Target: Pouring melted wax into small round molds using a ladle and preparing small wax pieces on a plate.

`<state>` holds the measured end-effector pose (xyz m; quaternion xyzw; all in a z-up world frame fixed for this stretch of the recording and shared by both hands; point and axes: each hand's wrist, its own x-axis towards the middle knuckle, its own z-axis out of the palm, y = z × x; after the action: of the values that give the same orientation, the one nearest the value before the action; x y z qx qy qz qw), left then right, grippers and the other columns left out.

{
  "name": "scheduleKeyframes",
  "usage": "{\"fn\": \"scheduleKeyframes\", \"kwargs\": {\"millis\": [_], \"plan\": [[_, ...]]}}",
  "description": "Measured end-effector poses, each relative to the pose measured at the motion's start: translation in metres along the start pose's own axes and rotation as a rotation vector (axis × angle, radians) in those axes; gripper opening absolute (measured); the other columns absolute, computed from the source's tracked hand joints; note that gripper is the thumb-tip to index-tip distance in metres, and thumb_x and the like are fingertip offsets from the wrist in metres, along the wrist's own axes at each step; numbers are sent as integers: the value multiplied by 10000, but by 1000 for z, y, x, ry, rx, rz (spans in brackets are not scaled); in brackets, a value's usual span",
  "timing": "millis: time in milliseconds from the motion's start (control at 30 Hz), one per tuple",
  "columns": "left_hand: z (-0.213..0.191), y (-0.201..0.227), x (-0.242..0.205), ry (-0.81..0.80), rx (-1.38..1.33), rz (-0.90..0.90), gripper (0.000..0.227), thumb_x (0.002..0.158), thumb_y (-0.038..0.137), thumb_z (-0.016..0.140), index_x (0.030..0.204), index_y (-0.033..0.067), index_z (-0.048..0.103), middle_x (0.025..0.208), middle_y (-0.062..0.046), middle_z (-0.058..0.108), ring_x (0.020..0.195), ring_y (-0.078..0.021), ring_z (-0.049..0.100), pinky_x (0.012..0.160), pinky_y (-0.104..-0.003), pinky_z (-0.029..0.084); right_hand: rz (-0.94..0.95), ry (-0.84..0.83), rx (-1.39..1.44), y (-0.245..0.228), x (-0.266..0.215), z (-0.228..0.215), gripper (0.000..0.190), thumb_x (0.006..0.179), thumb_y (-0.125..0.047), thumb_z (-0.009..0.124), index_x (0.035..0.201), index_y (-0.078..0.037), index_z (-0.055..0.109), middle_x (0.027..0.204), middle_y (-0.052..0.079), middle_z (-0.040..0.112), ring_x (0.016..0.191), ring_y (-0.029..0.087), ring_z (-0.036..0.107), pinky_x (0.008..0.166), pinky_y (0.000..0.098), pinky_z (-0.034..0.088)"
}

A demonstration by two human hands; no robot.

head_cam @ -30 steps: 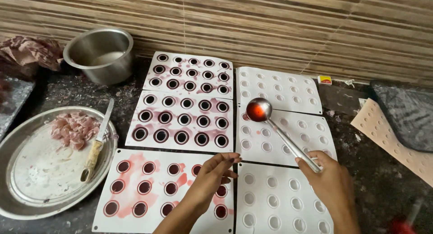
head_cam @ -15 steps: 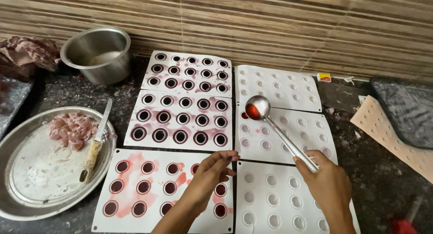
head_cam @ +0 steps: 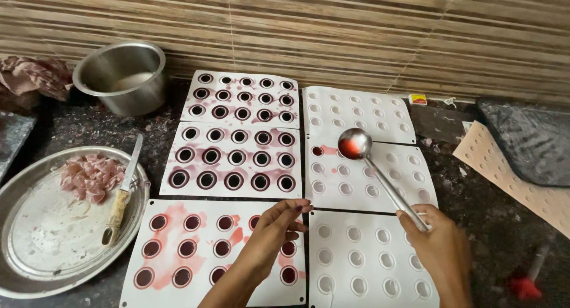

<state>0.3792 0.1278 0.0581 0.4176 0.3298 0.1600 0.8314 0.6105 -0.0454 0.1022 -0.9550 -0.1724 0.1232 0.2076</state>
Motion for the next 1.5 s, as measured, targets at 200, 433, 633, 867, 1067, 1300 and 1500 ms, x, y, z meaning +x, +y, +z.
{"fn": "scheduleKeyframes", "kwargs": {"millis": [200, 433, 633, 867, 1067, 1300, 1500], "plan": [[-1, 0, -1, -5, 0, -34, 300, 967, 345, 575, 1156, 138, 682, 1122, 82, 711, 834, -61, 604, 624, -232, 396, -73, 122, -94, 10, -2, 5, 413, 851, -497, 722, 1123, -189, 763, 693, 109, 763, 625, 318, 743, 608, 453, 539], [-8, -9, 3, -25, -20, 3, 301, 977, 320, 568, 1162, 112, 684, 1152, 57, 721, 847, -80, 617, 657, -231, 436, -80, 177, -262, 20, 0, 13, 437, 892, -571, 681, 1197, -265, 738, 738, 162, 747, 724, 396, 728, 651, 500, 554], [-7, -8, 1, -24, -28, 5, 298, 975, 308, 573, 1161, 103, 683, 1163, 48, 727, 840, -90, 594, 636, -243, 421, -187, 294, -362, 28, -1, 26, 387, 923, -550, 640, 1185, -276, 717, 869, 122, 764, 754, 391, 732, 631, 497, 565], [-9, -11, 1, -31, -15, 45, 318, 987, 327, 570, 1175, 101, 692, 1171, 39, 727, 863, -94, 608, 685, -240, 461, -286, 463, -468, 38, -1, 41, 292, 992, -499, 649, 1174, -282, 719, 882, 16, 780, 680, 264, 738, 551, 379, 539], [-8, -11, -1, -15, -8, 46, 318, 984, 325, 575, 1174, 100, 695, 1153, 26, 714, 863, -103, 616, 711, -256, 465, -392, 501, -426, 42, -2, 47, 234, 977, -400, 689, 1143, -238, 717, 837, -41, 758, 639, 180, 710, 511, 337, 505], [-8, -12, -10, 1, -8, 67, 321, 976, 317, 582, 1163, 80, 691, 1155, 5, 731, 862, -107, 610, 750, -267, 478, -314, 405, -353, 32, -14, 41, 264, 971, -430, 672, 1160, -251, 719, 837, 0, 765, 655, 223, 707, 559, 366, 522], [-14, -22, -32, 14, -68, 116, 316, 995, 299, 542, 1167, 80, 691, 1138, -3, 717, 849, -112, 611, 802, -272, 494, -106, 82, 276, 23, -15, 38, 310, 901, -310, 757, 1116, -89, 730, 827, 79, 760, 571, 176, 640, 532, 328, 489]]}}
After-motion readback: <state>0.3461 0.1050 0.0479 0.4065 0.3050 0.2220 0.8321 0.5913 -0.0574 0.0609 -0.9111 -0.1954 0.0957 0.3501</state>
